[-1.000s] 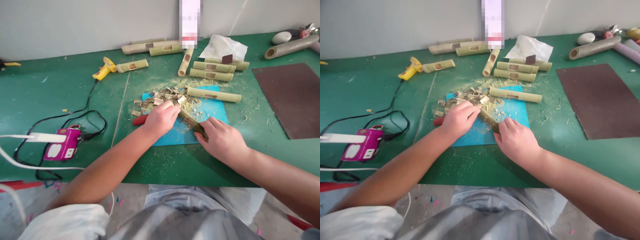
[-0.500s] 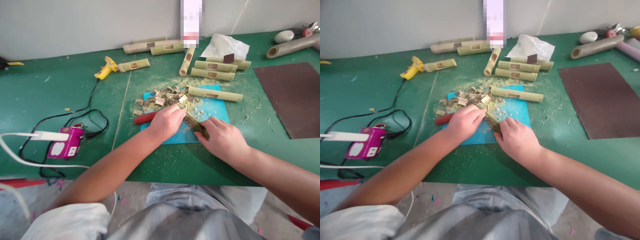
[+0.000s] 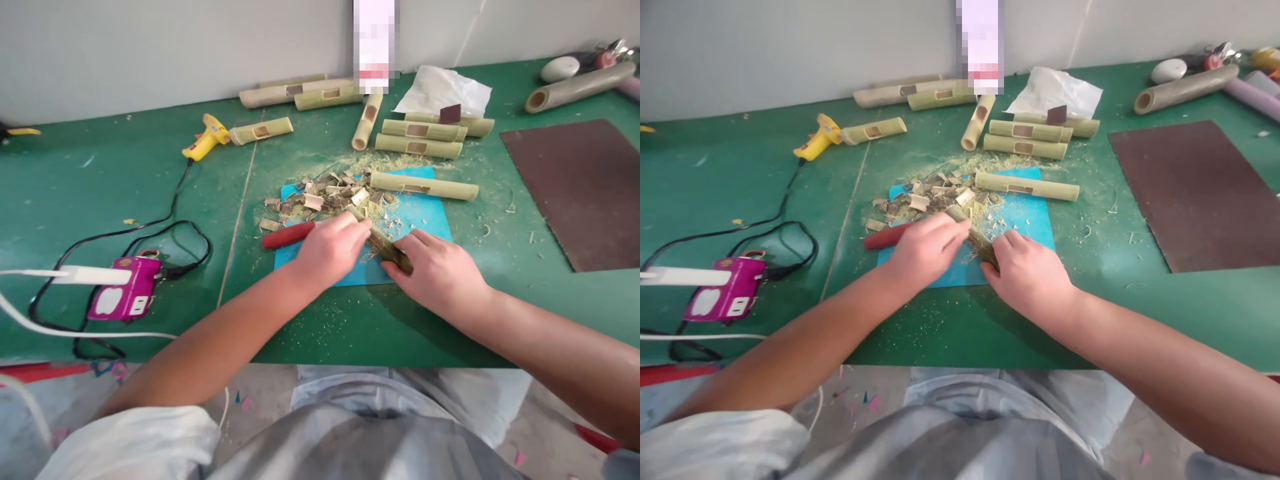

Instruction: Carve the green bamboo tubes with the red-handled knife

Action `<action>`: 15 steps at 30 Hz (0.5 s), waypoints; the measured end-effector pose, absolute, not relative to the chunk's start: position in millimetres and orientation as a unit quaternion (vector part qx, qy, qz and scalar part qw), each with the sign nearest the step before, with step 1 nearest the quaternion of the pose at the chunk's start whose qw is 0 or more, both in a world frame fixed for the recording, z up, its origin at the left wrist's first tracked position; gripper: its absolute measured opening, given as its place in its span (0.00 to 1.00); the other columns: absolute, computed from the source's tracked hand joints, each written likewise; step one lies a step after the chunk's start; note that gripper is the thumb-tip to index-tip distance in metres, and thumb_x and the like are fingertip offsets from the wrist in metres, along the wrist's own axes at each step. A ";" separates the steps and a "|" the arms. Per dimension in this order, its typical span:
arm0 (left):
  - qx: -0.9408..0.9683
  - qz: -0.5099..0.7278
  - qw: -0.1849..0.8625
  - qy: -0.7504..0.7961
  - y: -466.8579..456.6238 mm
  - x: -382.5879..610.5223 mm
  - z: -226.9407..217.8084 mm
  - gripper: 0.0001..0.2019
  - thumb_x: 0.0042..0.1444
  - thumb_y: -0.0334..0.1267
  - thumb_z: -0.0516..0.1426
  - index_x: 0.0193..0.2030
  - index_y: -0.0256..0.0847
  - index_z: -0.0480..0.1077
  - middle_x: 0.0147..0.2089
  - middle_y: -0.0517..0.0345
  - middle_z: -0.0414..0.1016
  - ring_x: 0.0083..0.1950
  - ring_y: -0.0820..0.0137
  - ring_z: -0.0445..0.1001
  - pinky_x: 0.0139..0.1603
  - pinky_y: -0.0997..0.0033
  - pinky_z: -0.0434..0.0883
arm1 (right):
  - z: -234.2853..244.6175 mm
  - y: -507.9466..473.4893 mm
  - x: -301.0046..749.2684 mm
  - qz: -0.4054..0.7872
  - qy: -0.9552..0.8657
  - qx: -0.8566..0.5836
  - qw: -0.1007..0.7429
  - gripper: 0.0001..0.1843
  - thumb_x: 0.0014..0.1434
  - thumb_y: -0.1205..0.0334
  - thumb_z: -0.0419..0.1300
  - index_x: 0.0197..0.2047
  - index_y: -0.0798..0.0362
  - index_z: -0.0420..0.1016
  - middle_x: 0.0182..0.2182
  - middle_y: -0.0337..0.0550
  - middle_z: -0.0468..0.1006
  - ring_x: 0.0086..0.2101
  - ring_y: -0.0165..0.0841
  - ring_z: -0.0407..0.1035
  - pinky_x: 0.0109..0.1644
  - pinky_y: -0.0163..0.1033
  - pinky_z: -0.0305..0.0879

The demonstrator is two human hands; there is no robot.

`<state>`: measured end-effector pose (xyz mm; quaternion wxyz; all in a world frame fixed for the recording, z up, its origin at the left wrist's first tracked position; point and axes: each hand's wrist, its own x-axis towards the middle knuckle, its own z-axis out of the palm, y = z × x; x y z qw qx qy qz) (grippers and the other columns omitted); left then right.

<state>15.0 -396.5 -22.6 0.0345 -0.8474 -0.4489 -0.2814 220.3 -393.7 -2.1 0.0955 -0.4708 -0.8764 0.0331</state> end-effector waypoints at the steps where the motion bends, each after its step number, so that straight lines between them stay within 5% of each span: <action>1: -0.854 -0.277 0.029 -0.440 -395.8 14.4 -22.8 0.15 0.72 0.36 0.49 0.49 0.34 0.76 0.34 0.54 0.75 0.34 0.72 0.76 0.36 0.74 0.73 | -1.9 -393.8 220.3 0.037 -0.876 -0.471 0.094 0.10 0.61 0.56 0.61 0.34 0.55 0.75 0.30 0.45 0.75 0.28 0.32 0.66 0.30 0.38 0.51; 15: -0.853 -0.283 0.026 -0.437 -400.7 22.7 -21.1 0.16 0.72 0.37 0.49 0.47 0.33 0.77 0.34 0.53 0.75 0.33 0.72 0.76 0.33 0.74 0.71 | 2.9 -392.4 219.7 0.072 -0.859 -0.502 0.068 0.12 0.59 0.54 0.63 0.33 0.55 0.75 0.30 0.44 0.76 0.27 0.31 0.65 0.31 0.38 0.49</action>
